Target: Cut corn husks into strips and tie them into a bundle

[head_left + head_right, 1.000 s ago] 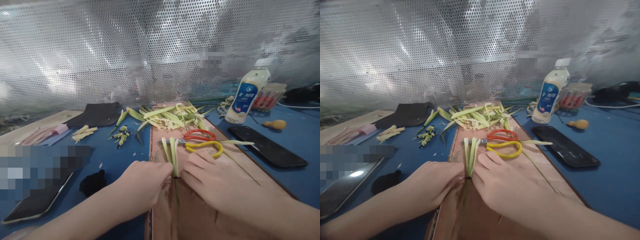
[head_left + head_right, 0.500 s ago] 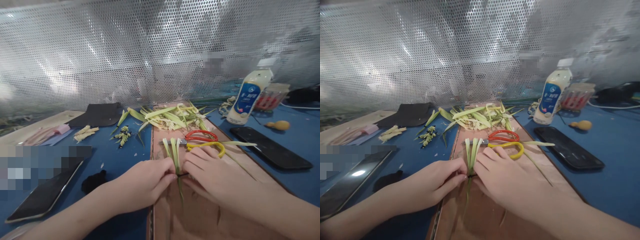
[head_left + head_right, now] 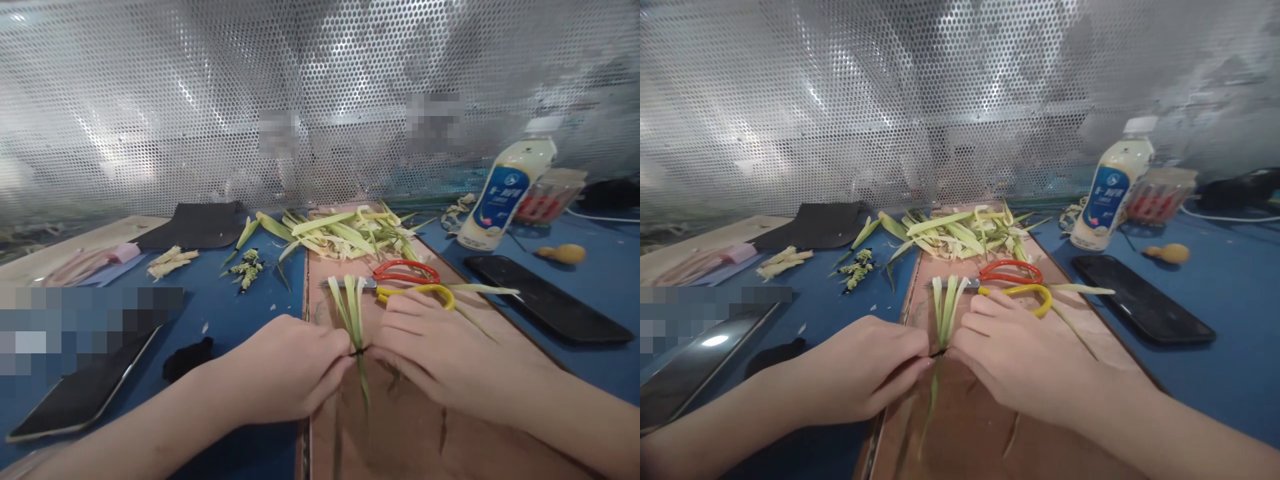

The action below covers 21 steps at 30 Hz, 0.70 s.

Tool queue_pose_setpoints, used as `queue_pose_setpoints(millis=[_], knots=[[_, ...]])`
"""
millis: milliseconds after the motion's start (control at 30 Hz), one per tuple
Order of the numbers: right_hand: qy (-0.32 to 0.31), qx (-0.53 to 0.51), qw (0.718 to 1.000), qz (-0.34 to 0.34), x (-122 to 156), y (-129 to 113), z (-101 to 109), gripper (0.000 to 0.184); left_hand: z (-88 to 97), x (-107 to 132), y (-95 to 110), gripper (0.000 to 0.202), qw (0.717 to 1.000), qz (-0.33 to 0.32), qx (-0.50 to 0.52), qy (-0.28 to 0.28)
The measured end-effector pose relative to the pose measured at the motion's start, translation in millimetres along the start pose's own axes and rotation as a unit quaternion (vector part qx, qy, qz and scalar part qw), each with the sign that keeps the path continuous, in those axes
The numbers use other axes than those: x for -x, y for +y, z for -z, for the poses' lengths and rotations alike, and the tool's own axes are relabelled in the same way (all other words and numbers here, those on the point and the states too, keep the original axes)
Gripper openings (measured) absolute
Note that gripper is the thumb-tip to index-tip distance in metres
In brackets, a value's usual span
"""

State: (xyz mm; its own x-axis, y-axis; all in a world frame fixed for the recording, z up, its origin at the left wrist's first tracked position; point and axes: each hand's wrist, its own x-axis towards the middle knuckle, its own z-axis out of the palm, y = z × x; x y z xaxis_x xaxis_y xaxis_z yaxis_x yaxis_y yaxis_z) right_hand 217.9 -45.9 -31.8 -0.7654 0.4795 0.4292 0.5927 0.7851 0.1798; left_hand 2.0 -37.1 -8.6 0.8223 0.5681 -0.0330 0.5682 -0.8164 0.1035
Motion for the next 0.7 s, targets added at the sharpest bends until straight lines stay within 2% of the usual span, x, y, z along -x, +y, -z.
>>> queue_pose_setpoints(millis=[167, 333, 567, 700], knots=[[-0.048, -0.05, 0.997, -0.038, 4.0, -2.9, 0.4, 0.022, -4.0, 1.0, 0.4, 0.022, 0.999, -0.018, -0.03, 0.04], [-0.054, -0.044, 0.997, -0.04, 2.8, -9.8, 4.0, 0.02, -7.7, 1.9, 4.7, 0.02, 0.997, -0.012, -0.037, 0.06], [-0.022, -0.079, 0.993, -0.087, -3.4, -20.8, 7.4, 0.016, -13.8, 1.1, 17.4, 0.022, 0.994, 0.07, 0.007, 0.081], [-0.044, -0.092, 0.987, -0.126, -3.6, -24.0, 4.1, 0.016, -17.8, -0.7, 20.6, 0.021, 0.987, 0.127, 0.055, 0.085]])
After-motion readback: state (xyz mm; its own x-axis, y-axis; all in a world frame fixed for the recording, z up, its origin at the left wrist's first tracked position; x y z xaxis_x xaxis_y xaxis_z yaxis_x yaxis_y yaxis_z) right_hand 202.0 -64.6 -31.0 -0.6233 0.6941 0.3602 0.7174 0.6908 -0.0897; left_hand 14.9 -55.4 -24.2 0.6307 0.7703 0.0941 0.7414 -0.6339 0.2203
